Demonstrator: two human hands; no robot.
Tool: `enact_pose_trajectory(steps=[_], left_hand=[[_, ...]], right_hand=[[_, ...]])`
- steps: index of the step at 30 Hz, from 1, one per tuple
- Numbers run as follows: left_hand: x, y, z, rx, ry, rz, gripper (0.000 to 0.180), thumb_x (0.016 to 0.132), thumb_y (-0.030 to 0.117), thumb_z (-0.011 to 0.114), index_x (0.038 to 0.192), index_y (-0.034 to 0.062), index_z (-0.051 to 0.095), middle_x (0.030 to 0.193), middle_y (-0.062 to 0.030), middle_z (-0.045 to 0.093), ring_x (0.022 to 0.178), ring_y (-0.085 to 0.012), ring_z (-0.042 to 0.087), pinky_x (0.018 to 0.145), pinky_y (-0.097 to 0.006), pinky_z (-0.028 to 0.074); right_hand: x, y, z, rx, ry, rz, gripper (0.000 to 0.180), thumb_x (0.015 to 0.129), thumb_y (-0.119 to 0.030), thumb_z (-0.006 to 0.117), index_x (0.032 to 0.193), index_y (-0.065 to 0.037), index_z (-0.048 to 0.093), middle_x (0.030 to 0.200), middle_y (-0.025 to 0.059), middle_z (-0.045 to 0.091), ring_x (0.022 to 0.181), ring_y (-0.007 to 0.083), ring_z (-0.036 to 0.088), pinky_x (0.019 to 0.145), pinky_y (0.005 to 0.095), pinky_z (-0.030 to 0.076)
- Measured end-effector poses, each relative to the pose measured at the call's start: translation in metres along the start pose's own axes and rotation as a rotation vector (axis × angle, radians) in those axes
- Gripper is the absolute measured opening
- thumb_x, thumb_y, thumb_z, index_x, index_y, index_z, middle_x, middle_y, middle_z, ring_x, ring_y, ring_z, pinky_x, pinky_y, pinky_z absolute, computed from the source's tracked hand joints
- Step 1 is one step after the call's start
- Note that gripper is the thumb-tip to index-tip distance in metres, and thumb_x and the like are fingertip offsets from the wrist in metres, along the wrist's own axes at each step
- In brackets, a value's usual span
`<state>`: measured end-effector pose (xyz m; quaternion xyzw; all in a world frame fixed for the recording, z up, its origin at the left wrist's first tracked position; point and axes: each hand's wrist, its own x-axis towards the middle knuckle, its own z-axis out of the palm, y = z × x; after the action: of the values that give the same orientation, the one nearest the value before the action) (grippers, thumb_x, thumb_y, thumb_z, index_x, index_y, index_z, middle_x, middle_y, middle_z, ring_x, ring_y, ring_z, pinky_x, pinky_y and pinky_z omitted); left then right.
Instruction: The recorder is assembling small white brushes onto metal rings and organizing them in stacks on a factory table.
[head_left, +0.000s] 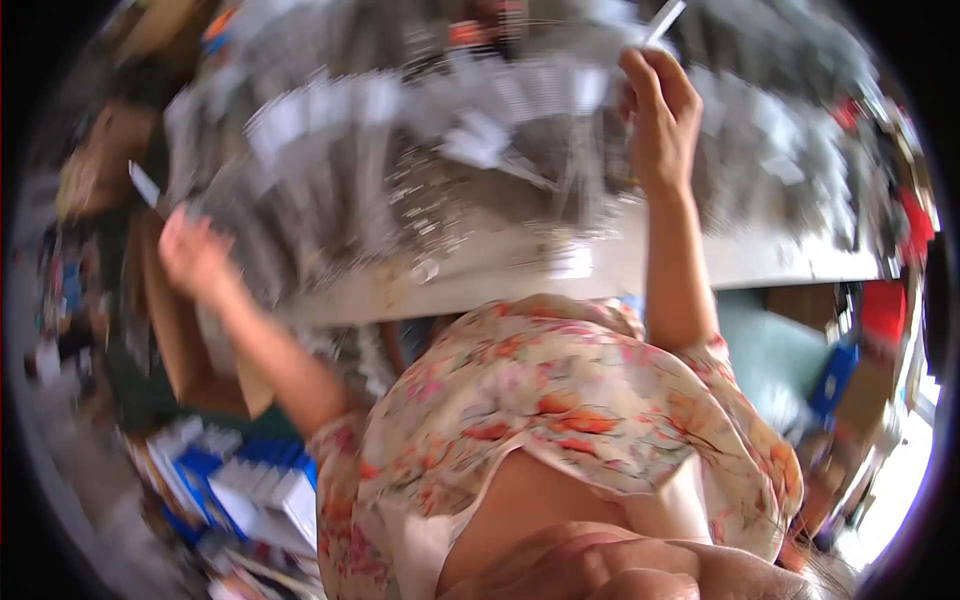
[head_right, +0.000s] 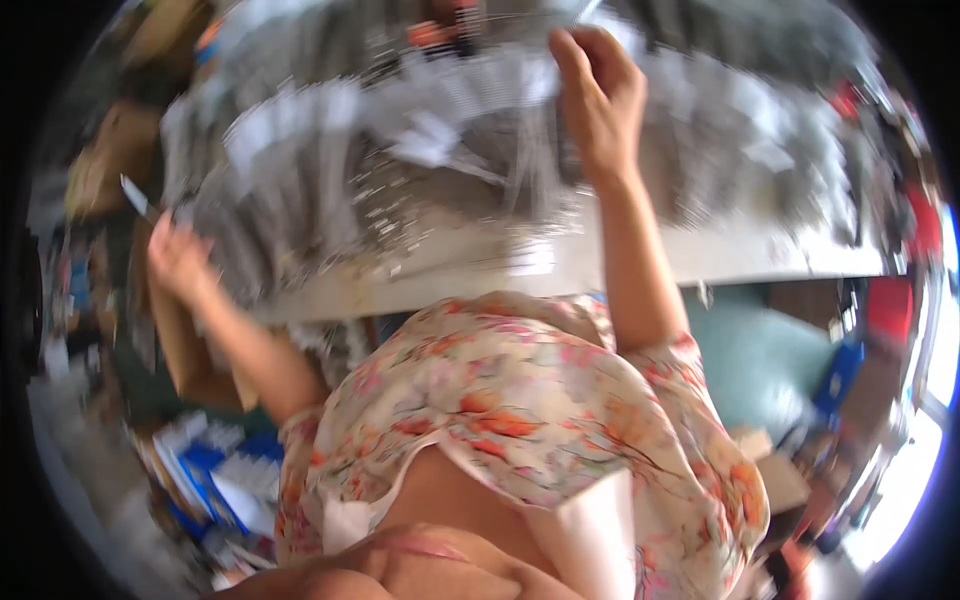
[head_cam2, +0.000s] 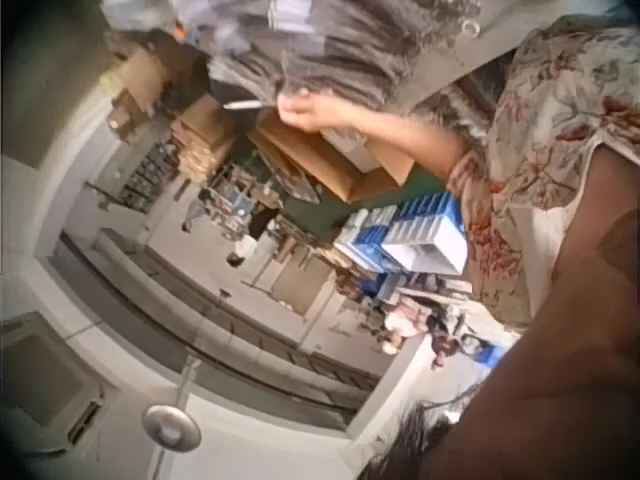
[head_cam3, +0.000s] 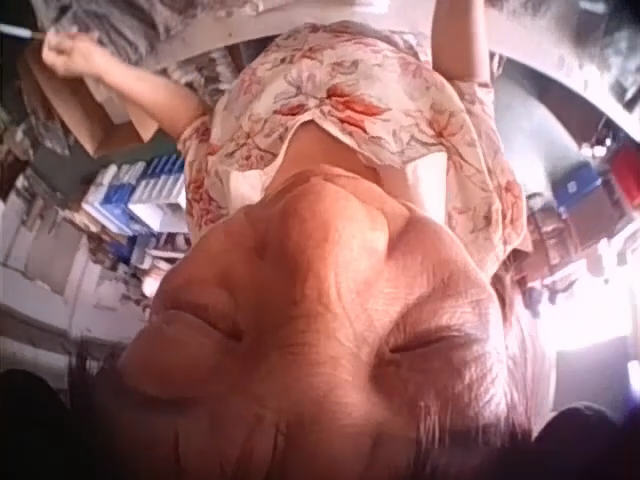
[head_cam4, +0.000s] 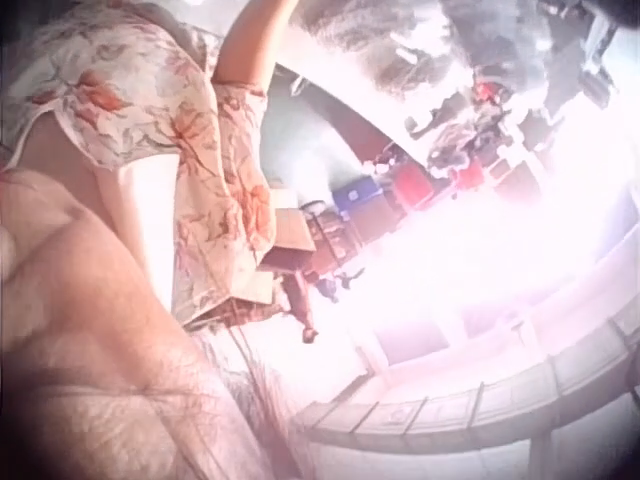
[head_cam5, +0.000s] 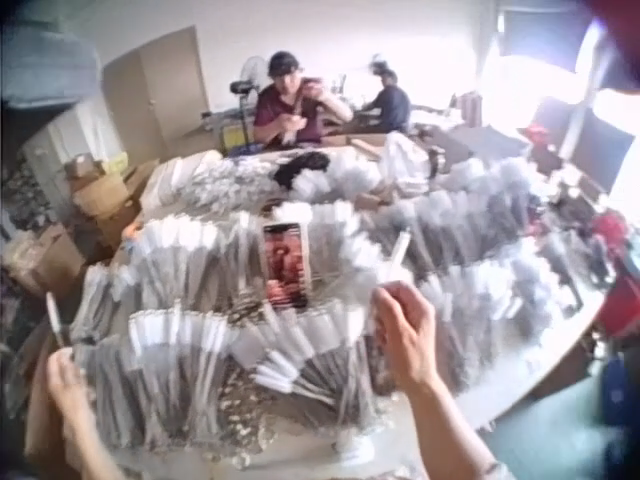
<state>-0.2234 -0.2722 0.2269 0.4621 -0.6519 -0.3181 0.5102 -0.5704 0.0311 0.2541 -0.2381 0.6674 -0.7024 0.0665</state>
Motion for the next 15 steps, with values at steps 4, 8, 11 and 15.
enact_pose_trajectory(steps=[4, 8, 11, 15], left_hand=[[0.005, -0.043, -0.046, 0.920, -0.557, 0.044, 0.039, 0.084, 0.035, 0.060, 0.079, -0.0032, 0.062, 0.069, -0.0176, 0.060, 0.063, -0.0231, 0.056, 0.063, -0.035, 0.044], [0.006, -0.090, -0.058, 0.493, -0.518, -0.051, 0.027, 0.084, 0.023, 0.061, 0.082, -0.0039, 0.059, 0.069, -0.0056, 0.058, 0.064, -0.0138, 0.049, 0.063, -0.028, 0.042], [0.014, -0.091, -0.051, 0.466, -0.475, -0.248, 0.024, 0.085, 0.022, 0.059, 0.083, -0.0013, 0.060, 0.070, -0.0035, 0.057, 0.066, -0.0118, 0.050, 0.063, -0.026, 0.041], [0.004, -0.063, -0.043, 0.395, -0.398, -0.450, 0.022, 0.086, 0.021, 0.059, 0.084, -0.0002, 0.061, 0.070, -0.0026, 0.057, 0.061, -0.0108, 0.050, 0.061, -0.025, 0.041]], right_hand=[[0.025, -0.026, -0.060, 0.401, 0.261, -0.027, 0.023, 0.084, -0.025, 0.051, 0.077, -0.003, 0.056, 0.061, 0.0090, 0.056, 0.060, 0.0211, 0.056, 0.060, 0.0332, 0.048], [0.021, 0.001, -0.161, -0.194, 0.321, 0.009, 0.020, 0.088, -0.017, 0.051, 0.092, -0.001, 0.062, 0.067, 0.0032, 0.056, 0.058, 0.0099, 0.053, 0.055, 0.0249, 0.045], [0.006, 0.036, -0.183, -0.703, 0.350, -0.111, 0.019, 0.082, -0.024, 0.059, 0.086, -0.008, 0.068, 0.062, 0.0016, 0.056, 0.054, 0.0124, 0.052, 0.052, 0.0259, 0.043], [0.002, 0.028, -0.147, -1.111, 0.110, 0.094, 0.028, 0.073, -0.038, 0.068, 0.084, -0.012, 0.069, 0.058, 0.0023, 0.053, 0.061, 0.0138, 0.055, 0.058, 0.0293, 0.044]])
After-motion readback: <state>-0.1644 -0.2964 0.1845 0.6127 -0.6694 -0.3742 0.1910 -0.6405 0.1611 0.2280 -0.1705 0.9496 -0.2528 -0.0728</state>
